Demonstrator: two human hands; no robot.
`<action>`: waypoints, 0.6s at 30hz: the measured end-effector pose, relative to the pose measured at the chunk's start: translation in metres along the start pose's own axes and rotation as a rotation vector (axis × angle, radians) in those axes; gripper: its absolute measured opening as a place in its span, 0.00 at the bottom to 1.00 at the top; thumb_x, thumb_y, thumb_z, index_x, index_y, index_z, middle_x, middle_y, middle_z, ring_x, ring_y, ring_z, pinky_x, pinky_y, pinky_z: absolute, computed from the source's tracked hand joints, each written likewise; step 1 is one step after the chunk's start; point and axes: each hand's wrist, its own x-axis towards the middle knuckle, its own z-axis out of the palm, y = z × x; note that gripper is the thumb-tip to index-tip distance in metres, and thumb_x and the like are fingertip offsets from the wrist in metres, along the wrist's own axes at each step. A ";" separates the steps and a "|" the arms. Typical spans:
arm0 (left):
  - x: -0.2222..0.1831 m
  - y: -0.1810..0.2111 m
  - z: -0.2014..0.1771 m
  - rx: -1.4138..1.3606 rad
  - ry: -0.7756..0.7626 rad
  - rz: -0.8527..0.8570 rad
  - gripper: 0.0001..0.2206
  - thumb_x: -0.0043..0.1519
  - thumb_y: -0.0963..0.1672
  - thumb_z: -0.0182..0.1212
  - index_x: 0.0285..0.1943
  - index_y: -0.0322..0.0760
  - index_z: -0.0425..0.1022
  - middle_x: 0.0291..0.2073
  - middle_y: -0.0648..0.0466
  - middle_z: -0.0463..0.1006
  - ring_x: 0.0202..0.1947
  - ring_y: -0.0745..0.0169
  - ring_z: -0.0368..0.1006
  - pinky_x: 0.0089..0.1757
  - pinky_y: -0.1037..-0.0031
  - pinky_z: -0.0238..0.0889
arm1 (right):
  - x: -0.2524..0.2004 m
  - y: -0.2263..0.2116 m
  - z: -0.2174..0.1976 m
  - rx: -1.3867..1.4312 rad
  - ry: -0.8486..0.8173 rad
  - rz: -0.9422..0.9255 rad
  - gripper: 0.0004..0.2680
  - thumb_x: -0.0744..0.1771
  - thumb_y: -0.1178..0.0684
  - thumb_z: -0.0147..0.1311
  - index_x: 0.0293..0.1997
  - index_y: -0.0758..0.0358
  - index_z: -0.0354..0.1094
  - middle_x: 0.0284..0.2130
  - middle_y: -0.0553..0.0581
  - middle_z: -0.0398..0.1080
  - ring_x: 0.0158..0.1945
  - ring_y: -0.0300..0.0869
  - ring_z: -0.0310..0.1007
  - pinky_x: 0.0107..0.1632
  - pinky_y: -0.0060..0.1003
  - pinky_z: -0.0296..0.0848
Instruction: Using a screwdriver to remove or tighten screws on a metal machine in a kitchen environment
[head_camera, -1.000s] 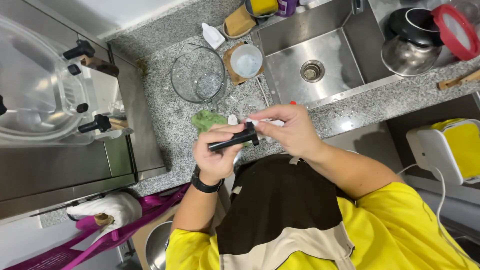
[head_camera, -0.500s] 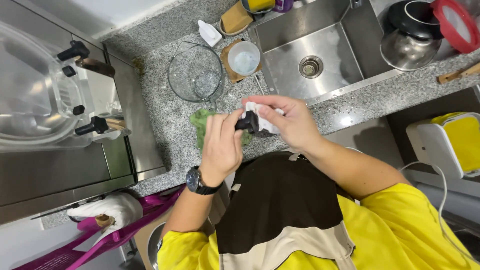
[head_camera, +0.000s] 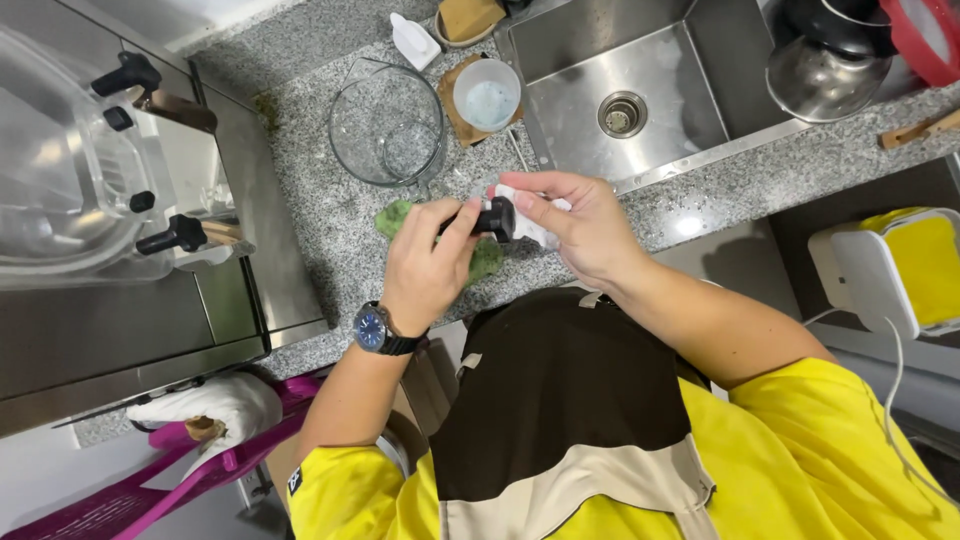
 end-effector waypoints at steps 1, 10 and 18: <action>0.000 -0.002 -0.002 0.021 -0.001 0.012 0.11 0.68 0.43 0.61 0.56 0.34 0.79 0.42 0.47 0.74 0.40 0.45 0.76 0.40 0.60 0.74 | 0.000 0.003 0.000 0.076 -0.004 0.046 0.09 0.68 0.63 0.59 0.53 0.66 0.75 0.29 0.49 0.75 0.23 0.24 0.68 0.24 0.15 0.68; -0.011 0.001 -0.007 0.044 0.153 0.045 0.06 0.66 0.40 0.62 0.48 0.37 0.84 0.40 0.49 0.75 0.36 0.49 0.77 0.34 0.64 0.74 | -0.016 -0.010 0.017 -0.178 0.025 -0.060 0.09 0.65 0.62 0.65 0.50 0.64 0.78 0.29 0.45 0.72 0.37 0.24 0.66 0.41 0.22 0.77; -0.019 -0.011 -0.019 0.032 0.226 0.075 0.05 0.63 0.39 0.65 0.45 0.38 0.85 0.36 0.49 0.75 0.35 0.48 0.78 0.33 0.64 0.73 | -0.023 0.009 0.038 -0.150 0.115 -0.093 0.09 0.65 0.61 0.66 0.50 0.64 0.78 0.31 0.46 0.74 0.37 0.24 0.69 0.43 0.22 0.78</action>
